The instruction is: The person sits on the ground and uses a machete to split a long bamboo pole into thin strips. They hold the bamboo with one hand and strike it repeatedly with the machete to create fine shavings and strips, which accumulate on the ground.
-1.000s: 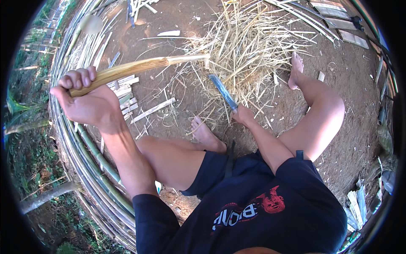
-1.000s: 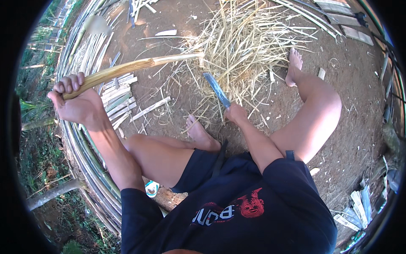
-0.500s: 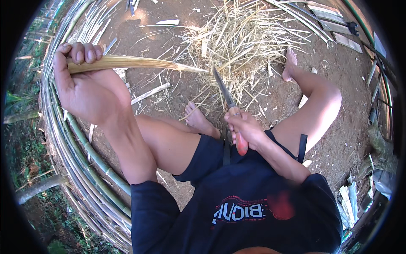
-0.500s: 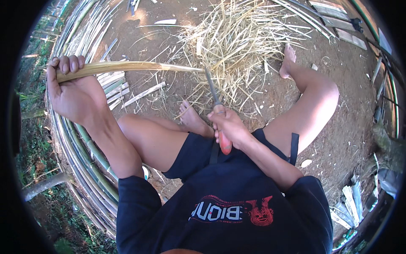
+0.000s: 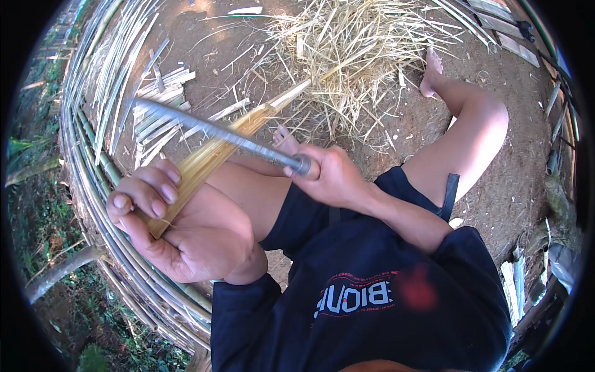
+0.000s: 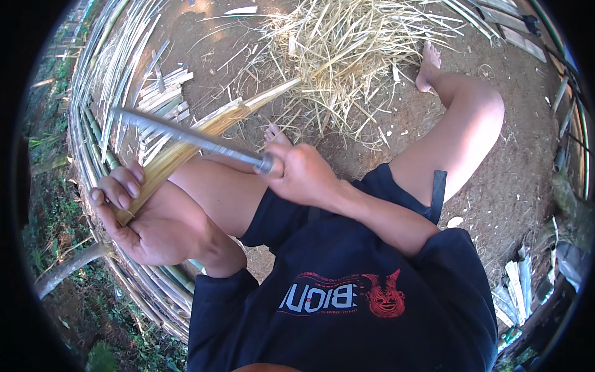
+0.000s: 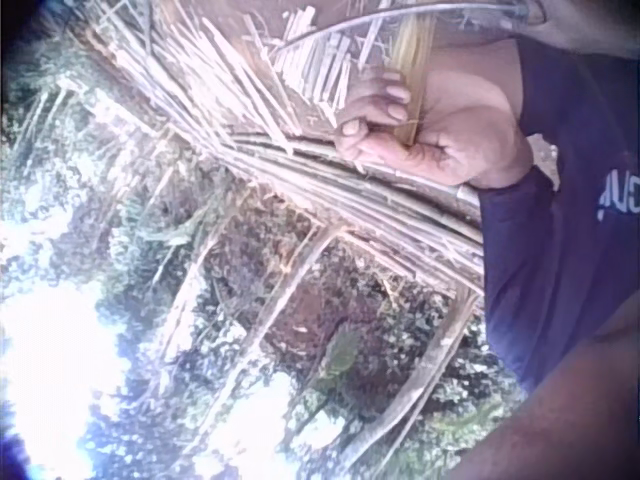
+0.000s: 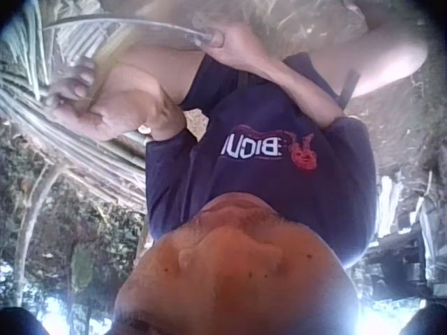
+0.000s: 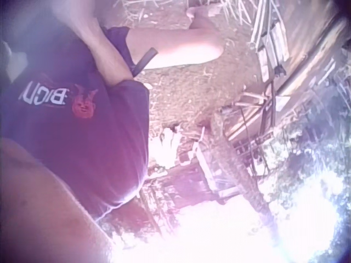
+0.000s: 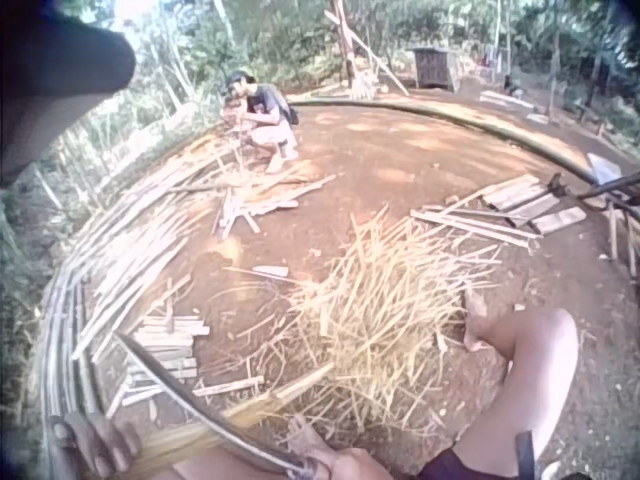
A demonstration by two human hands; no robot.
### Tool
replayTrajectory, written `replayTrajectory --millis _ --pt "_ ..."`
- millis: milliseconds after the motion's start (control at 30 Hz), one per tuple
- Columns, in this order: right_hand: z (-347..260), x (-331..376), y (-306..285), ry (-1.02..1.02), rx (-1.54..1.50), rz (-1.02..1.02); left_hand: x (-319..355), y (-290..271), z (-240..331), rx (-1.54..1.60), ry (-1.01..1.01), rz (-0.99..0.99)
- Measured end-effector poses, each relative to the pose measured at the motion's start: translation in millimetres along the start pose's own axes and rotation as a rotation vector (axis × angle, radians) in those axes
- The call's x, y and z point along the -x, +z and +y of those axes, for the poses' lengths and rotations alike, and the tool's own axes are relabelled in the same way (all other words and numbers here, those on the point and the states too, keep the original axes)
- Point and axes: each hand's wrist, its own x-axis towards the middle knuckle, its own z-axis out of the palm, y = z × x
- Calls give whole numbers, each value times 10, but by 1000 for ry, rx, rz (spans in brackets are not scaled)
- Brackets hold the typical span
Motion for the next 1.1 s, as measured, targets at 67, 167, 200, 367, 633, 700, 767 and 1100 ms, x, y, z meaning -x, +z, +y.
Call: replayTrajectory --millis 67,167,200,367,633,700,767,1100 --pt "108 -38 -28 32 21 26 69 0 8 -4 3 40" --pt "73 11 -23 23 -14 -9 165 79 26 27 -5 73" --pt "79 35 10 -50 -35 6 205 94 11 44 17 82" --pt "391 -145 -84 173 -2 13 241 107 31 -79 50 86" --pt "351 -74 -141 33 147 33 318 57 16 -79 66 68" --pt "566 -142 -133 183 120 12 309 70 32 -132 73 121" --pt "429 -94 -136 119 118 29 298 58 12 -154 94 128" --pt "513 -222 -216 69 196 -34 265 -20 0 -167 112 125"
